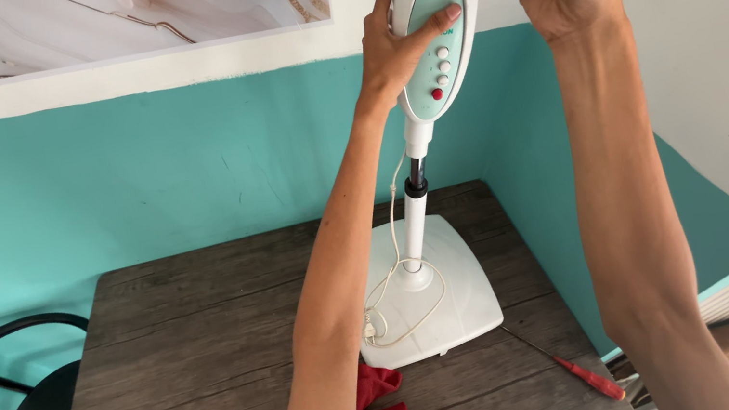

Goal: The person assembles a pedestal fan by securing the base with a screwdriver, attaching the pole, and mounting the fan head. They then wipe the fan head and pole with a red cloth and wrap the power cord around the pole.

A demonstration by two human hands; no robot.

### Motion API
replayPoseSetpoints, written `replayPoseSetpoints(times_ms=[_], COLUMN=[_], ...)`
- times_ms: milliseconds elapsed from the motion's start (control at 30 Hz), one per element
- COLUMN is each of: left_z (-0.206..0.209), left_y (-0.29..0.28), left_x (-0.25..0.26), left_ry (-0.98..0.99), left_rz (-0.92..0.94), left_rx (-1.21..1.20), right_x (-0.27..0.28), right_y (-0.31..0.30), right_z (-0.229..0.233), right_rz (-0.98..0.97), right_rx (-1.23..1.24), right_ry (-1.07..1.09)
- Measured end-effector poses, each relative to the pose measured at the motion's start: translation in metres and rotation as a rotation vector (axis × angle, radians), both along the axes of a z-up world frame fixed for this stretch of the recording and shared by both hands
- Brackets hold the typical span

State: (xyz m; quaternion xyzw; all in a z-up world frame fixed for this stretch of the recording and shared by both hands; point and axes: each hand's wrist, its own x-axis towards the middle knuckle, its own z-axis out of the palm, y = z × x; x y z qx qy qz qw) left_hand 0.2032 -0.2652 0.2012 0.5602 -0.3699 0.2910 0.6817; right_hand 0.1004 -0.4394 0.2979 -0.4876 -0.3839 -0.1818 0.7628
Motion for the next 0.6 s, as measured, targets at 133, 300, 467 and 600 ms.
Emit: replayPoseSetpoints(times_ms=[133, 300, 467, 600], left_z=[-0.005, -0.004, -0.007, -0.007], left_y=[0.0, -0.01, -0.013, -0.009], left_x=[0.003, 0.006, 0.003, 0.0], left_ry=[0.055, -0.019, 0.024, 0.002], left_rz=[-0.011, -0.027, -0.059, 0.026], left_rx=[0.04, -0.007, -0.001, 0.038], right_x=[-0.004, -0.009, -0.011, -0.008], right_y=[-0.001, -0.005, -0.01, -0.004], right_z=[-0.002, 0.002, -0.001, -0.004], right_rz=[0.042, -0.048, 0.001, -0.041], right_rx=[0.059, 0.041, -0.023, -0.01], right_ry=[0.033, 0.047, -0.029, -0.013])
